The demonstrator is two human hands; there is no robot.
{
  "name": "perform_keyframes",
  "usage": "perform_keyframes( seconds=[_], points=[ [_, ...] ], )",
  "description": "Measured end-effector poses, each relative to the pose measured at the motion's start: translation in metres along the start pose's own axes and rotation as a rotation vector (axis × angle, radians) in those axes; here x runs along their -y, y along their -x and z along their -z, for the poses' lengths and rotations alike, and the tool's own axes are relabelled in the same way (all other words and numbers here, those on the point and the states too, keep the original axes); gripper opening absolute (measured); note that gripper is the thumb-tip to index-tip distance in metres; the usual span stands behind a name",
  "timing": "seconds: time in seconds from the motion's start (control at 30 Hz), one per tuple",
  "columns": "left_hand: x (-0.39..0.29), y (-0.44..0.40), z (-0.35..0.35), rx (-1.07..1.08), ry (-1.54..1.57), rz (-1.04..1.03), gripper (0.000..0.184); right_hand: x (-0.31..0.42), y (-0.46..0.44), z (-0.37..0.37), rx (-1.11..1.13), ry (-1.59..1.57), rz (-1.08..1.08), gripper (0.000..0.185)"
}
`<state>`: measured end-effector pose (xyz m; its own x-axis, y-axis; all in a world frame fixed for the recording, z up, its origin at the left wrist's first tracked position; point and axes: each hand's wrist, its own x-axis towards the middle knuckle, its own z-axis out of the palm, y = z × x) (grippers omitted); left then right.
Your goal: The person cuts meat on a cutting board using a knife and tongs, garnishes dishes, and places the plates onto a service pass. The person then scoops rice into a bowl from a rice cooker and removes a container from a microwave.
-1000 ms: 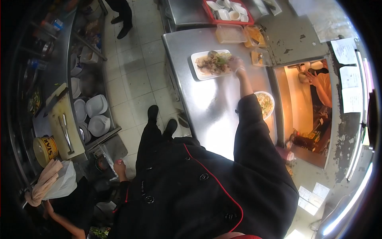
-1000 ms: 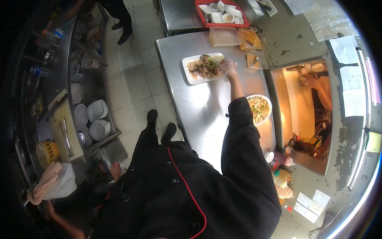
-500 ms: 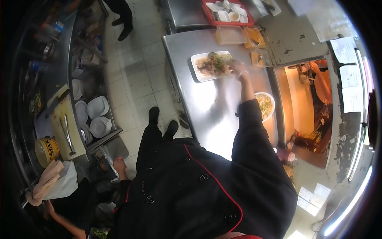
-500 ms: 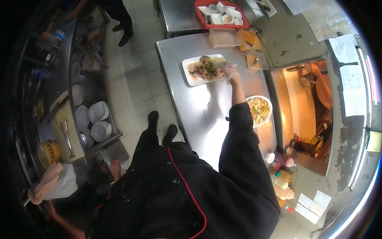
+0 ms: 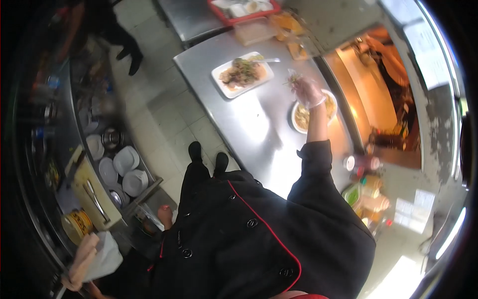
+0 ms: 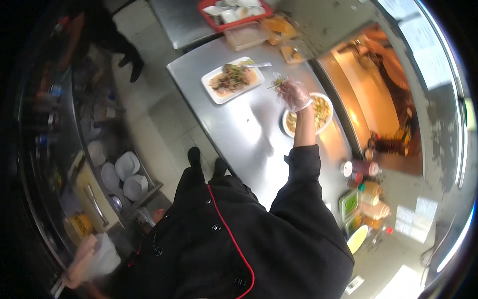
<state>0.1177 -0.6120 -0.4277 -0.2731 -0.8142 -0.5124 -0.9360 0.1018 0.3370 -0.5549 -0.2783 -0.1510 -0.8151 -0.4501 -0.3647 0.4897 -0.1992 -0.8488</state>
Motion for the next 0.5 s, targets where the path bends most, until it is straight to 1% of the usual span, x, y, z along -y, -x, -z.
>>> perform_keyframes(
  seconds=[0.03,0.1,0.13,0.17,0.23,0.27,0.3,0.33,0.37,0.4,0.43,0.47,0.5],
  points=[
    [0.003,-0.014,-0.004,0.062,0.033,-0.027,0.016,0.003,0.023,0.007,-0.005,-0.018,0.034,0.007],
    [-0.004,-0.038,-0.011,0.061,0.022,-0.158,0.016,0.004,0.074,0.027,-0.014,-0.096,0.104,0.009],
    [-0.015,-0.052,-0.011,0.072,0.012,-0.239,0.016,0.002,0.100,0.042,-0.034,-0.135,0.152,0.010],
    [-0.030,-0.066,-0.008,0.079,-0.019,-0.241,0.016,-0.004,0.121,0.063,-0.074,-0.186,0.174,0.013],
    [-0.063,-0.093,-0.003,0.104,-0.091,-0.256,0.015,-0.013,0.175,0.099,-0.175,-0.222,0.247,0.012],
    [-0.079,-0.110,0.000,0.100,-0.177,-0.341,0.015,-0.018,0.206,0.118,-0.226,-0.236,0.281,0.011],
    [-0.092,-0.128,0.000,0.089,-0.254,-0.422,0.015,-0.022,0.234,0.140,-0.357,-0.261,0.255,0.010],
    [-0.100,-0.148,0.000,0.070,-0.324,-0.497,0.015,-0.027,0.266,0.161,-0.443,-0.261,0.290,0.014],
    [-0.110,-0.172,0.003,0.153,-0.244,-0.622,0.017,-0.031,0.297,0.179,-0.516,-0.259,0.318,0.018],
    [-0.137,-0.180,0.007,0.168,-0.276,-0.676,0.017,-0.035,0.325,0.195,-0.577,-0.255,0.339,0.022],
    [-0.162,-0.184,0.015,0.177,-0.303,-0.722,0.018,-0.039,0.357,0.211,-0.709,-0.215,0.339,0.018],
    [-0.187,-0.184,0.023,0.181,-0.326,-0.760,0.019,-0.039,0.388,0.227,-0.737,-0.229,0.371,0.014],
    [-0.217,-0.177,0.028,0.099,-0.432,-0.738,0.019,-0.048,0.413,0.251,-0.896,-0.234,0.347,0.016]
  ],
)
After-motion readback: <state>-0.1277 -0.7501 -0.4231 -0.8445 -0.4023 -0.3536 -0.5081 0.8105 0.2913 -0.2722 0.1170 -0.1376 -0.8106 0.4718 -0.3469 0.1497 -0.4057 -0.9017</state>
